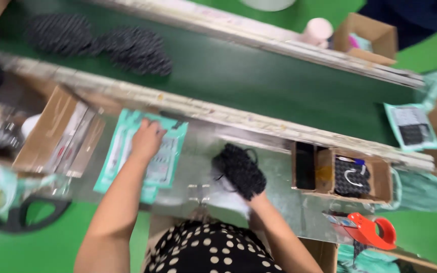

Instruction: The person picks up black patterned masks from a conveyor belt and inserts them into plastic packaging envelopes one by one.

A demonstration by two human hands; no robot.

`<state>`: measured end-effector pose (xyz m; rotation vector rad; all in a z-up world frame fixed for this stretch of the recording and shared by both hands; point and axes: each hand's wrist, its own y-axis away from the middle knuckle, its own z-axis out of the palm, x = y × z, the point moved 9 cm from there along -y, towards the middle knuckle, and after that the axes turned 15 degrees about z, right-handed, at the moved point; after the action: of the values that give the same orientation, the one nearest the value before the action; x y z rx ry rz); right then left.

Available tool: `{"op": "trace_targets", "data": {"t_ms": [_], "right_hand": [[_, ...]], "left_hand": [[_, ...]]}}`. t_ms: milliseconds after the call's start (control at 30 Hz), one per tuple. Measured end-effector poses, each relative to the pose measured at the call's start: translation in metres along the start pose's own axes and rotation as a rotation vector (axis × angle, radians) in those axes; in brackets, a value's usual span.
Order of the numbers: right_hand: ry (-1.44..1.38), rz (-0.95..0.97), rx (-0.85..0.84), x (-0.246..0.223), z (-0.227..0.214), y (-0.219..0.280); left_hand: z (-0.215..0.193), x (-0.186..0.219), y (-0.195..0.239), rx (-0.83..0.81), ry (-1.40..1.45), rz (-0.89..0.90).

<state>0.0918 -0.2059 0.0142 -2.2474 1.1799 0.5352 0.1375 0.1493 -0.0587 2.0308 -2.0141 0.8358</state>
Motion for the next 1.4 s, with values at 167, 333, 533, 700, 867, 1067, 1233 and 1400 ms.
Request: {"op": "trace_targets", "data": {"t_ms": [167, 333, 533, 700, 867, 1067, 1233, 1400], "right_hand": [[-0.193, 0.108, -0.064, 0.049, 0.033, 0.022], [-0.367, 0.357, -0.151, 0.070, 0.044, 0.020], [-0.105, 0.456, -0.302, 0.035, 0.030, 0.003], [-1.106, 0.733, -0.354, 0.040, 0.050, 0.021], [-0.914, 0.771, -0.170, 0.052, 0.042, 0.003], [-0.638, 0.380, -0.211, -0.022, 0.017, -0.001], [-0.576, 0.266, -0.269, -0.021, 0.026, -0.005], [-0.486, 0.326, -0.409, -0.039, 0.020, -0.002]], "left_hand": [[-0.013, 0.005, -0.006, -0.063, 0.029, 0.047], [-0.005, -0.005, 0.000, -0.146, 0.065, -0.038], [-0.045, 0.064, 0.008, 0.147, 0.036, 0.158], [-0.044, 0.199, 0.053, -0.091, 0.256, 0.825], [-0.026, 0.225, 0.053, -0.165, 0.108, 0.981], [-0.087, 0.259, 0.037, 0.070, 0.289, 0.864], [-0.108, 0.240, 0.024, 0.278, 0.260, 0.648], [-0.095, 0.243, 0.023, 0.091, 0.284, 0.595]]}}
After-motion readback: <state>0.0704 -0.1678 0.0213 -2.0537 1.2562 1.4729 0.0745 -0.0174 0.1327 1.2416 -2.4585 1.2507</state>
